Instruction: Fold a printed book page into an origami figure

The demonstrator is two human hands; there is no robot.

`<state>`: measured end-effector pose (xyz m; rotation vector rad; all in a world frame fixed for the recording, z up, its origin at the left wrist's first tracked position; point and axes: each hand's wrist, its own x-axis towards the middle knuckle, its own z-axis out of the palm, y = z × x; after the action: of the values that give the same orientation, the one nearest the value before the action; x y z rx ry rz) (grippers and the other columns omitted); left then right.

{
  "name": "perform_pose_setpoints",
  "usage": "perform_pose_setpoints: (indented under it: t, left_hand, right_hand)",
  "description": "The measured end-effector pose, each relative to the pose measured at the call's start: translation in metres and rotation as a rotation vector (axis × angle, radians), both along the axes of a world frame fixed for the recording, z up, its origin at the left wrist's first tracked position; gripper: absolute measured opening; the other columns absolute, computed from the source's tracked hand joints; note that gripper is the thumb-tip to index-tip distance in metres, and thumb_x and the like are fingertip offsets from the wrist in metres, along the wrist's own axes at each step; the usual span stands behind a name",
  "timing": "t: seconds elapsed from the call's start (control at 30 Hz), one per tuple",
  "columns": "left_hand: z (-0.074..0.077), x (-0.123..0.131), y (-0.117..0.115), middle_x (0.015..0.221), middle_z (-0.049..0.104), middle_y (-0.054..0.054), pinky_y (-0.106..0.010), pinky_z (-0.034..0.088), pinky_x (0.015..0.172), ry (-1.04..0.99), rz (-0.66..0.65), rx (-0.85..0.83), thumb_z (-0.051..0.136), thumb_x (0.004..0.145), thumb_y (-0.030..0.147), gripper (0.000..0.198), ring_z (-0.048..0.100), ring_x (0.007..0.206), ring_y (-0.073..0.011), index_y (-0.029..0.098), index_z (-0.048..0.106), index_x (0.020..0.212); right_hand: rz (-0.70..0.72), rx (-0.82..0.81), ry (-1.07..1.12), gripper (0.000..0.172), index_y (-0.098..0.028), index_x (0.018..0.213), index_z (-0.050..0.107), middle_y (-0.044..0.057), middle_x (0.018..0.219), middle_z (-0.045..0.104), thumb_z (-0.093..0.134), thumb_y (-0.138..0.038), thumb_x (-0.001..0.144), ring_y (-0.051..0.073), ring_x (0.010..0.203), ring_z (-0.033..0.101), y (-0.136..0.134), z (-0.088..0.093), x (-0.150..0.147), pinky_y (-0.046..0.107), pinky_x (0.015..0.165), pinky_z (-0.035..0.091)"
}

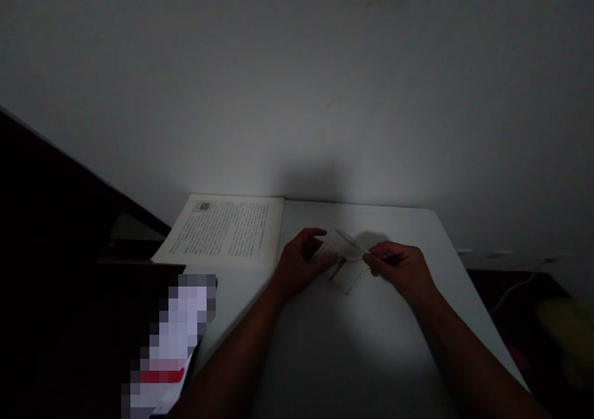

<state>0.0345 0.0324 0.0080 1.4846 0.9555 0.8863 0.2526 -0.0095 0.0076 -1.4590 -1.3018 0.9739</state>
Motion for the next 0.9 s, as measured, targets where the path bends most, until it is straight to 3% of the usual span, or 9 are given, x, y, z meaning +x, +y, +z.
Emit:
perform_pose_setpoints:
  t: [0.2, 0.33, 0.43, 0.6, 0.77, 0.9]
  left_hand:
    - [0.008, -0.005, -0.003, 0.087, 0.057, -0.002, -0.024, 0.043, 0.067, 0.096, -0.142, 0.211, 0.061, 0.073, 0.019, 0.038, 0.053, 0.074, -0.0123, 0.018, 0.055, 0.110]
    - [0.007, -0.009, -0.002, 0.073, 0.051, 0.002, -0.023, 0.038, 0.063, 0.039, -0.217, 0.182, 0.050, 0.065, 0.008, 0.030, 0.047, 0.068, -0.0113, 0.016, 0.055, 0.093]
    - [0.004, -0.011, 0.000, 0.071, 0.049, 0.003, -0.022, 0.033, 0.060, -0.045, -0.264, 0.085, 0.045, 0.060, 0.006, 0.038, 0.044, 0.065, -0.0105, 0.017, 0.052, 0.096]
    - [0.005, -0.011, 0.001, 0.070, 0.049, 0.002, -0.022, 0.031, 0.058, -0.116, -0.319, -0.036, 0.051, 0.062, 0.011, 0.034, 0.043, 0.062, -0.0101, 0.015, 0.055, 0.096]
    - [0.009, -0.010, 0.001, 0.076, 0.054, -0.001, -0.023, 0.034, 0.059, -0.114, -0.383, -0.037, 0.056, 0.063, 0.020, 0.024, 0.047, 0.067, -0.0124, 0.013, 0.058, 0.087]
    - [0.009, -0.007, -0.002, 0.074, 0.057, -0.002, -0.024, 0.036, 0.062, -0.079, -0.377, -0.045, 0.057, 0.072, 0.032, 0.021, 0.051, 0.069, -0.0138, 0.013, 0.059, 0.081]
  right_hand:
    - [0.216, -0.069, 0.032, 0.020, -0.016, 0.064, 0.064, 0.000, 0.051, 0.057, 0.072, -0.034, 0.069, 0.009, 0.045, 0.050, -0.004, 0.001, 0.005, 0.022, 0.043, 0.040]
    - [0.255, -0.126, 0.055, 0.022, -0.015, 0.063, 0.064, -0.001, 0.049, 0.057, 0.073, -0.035, 0.068, 0.008, 0.043, 0.050, -0.003, -0.002, 0.008, 0.022, 0.043, 0.039]
    - [0.304, -0.163, 0.090, 0.022, -0.015, 0.065, 0.065, -0.001, 0.048, 0.057, 0.073, -0.035, 0.067, 0.008, 0.043, 0.049, -0.003, -0.003, 0.009, 0.021, 0.043, 0.039]
    - [0.326, -0.216, 0.135, 0.022, -0.014, 0.064, 0.066, -0.002, 0.048, 0.056, 0.075, -0.034, 0.065, 0.007, 0.043, 0.048, -0.003, -0.001, 0.008, 0.020, 0.043, 0.037]
    - [0.397, -0.272, 0.176, 0.024, -0.013, 0.062, 0.065, -0.003, 0.044, 0.054, 0.077, -0.034, 0.063, 0.007, 0.040, 0.046, -0.001, 0.000, 0.005, 0.020, 0.041, 0.036]
    - [0.454, -0.303, 0.209, 0.024, -0.013, 0.063, 0.064, -0.004, 0.045, 0.054, 0.076, -0.034, 0.064, 0.006, 0.040, 0.046, -0.002, 0.002, 0.002, 0.020, 0.041, 0.037]
